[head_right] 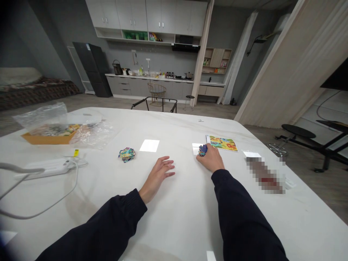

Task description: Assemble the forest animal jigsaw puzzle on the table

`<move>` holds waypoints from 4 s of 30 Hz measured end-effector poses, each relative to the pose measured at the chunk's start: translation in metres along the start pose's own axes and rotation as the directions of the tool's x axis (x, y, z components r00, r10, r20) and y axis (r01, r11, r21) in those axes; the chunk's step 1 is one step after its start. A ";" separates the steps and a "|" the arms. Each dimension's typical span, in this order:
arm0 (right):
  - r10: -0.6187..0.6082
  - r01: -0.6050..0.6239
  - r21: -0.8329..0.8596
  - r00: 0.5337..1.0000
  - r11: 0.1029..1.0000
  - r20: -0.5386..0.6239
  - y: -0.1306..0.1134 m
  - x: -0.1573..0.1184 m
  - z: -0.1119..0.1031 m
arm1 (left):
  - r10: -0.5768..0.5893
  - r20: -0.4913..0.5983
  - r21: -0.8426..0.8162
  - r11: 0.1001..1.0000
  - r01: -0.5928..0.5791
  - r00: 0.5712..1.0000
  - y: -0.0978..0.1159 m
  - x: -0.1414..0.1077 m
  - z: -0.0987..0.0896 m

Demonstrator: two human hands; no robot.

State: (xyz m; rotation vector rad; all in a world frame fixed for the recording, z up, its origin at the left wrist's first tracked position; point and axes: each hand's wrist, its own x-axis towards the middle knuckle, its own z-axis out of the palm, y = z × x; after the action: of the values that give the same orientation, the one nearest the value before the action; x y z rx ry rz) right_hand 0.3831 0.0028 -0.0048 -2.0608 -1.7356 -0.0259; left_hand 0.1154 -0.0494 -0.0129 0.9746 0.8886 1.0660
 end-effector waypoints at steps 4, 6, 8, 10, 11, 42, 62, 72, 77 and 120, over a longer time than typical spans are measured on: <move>-0.057 0.056 0.031 0.998 0.998 0.024 0.015 0.006 0.006 | 0.009 0.004 0.029 1.000 -0.009 1.000 -0.001 0.001 0.000; -0.075 0.074 0.047 0.997 0.996 0.016 0.020 0.005 0.007 | 0.012 0.007 0.039 0.999 -0.013 1.000 -0.002 0.001 -0.001; -0.080 0.079 0.044 0.997 0.996 0.002 0.022 0.001 0.007 | 0.018 0.011 0.040 0.999 -0.018 1.000 -0.003 0.002 -0.002; -0.074 0.074 0.032 0.997 0.997 -0.009 0.022 -0.004 0.006 | 0.021 0.015 0.037 0.999 -0.021 1.000 -0.004 0.003 -0.003; -0.070 0.071 0.023 0.997 0.997 -0.014 0.021 -0.006 0.006 | 0.022 0.017 0.034 0.999 -0.022 1.000 -0.004 0.003 -0.003; -0.219 0.161 0.297 0.960 0.941 0.175 -0.087 -0.082 0.004 | 0.476 0.123 0.949 0.201 -0.244 0.871 0.081 0.031 -0.198; -0.319 -0.180 0.777 0.838 0.604 0.442 -0.104 -0.087 0.001 | 0.358 0.377 0.739 0.440 -0.510 0.854 0.032 -0.024 -0.063; -0.396 -0.277 0.805 0.757 0.525 0.520 -0.093 -0.088 0.004 | 0.256 0.501 0.625 0.554 -0.550 0.827 0.028 -0.027 -0.059; -0.426 -0.164 0.774 0.756 0.611 0.497 -0.095 -0.092 -0.010 | 0.237 0.558 0.623 0.514 -0.590 0.795 0.025 -0.027 -0.060; -0.315 0.008 0.527 0.809 0.850 0.497 0.010 -0.119 -0.070 | 0.409 0.316 0.701 0.507 -0.502 0.856 -0.001 -0.029 0.014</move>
State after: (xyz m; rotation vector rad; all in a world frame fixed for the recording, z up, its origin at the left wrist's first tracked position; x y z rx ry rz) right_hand 0.3859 -0.1333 0.0203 -1.5913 -1.9709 0.9901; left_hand 0.1220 -0.0801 -0.0062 2.0845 1.0393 1.0495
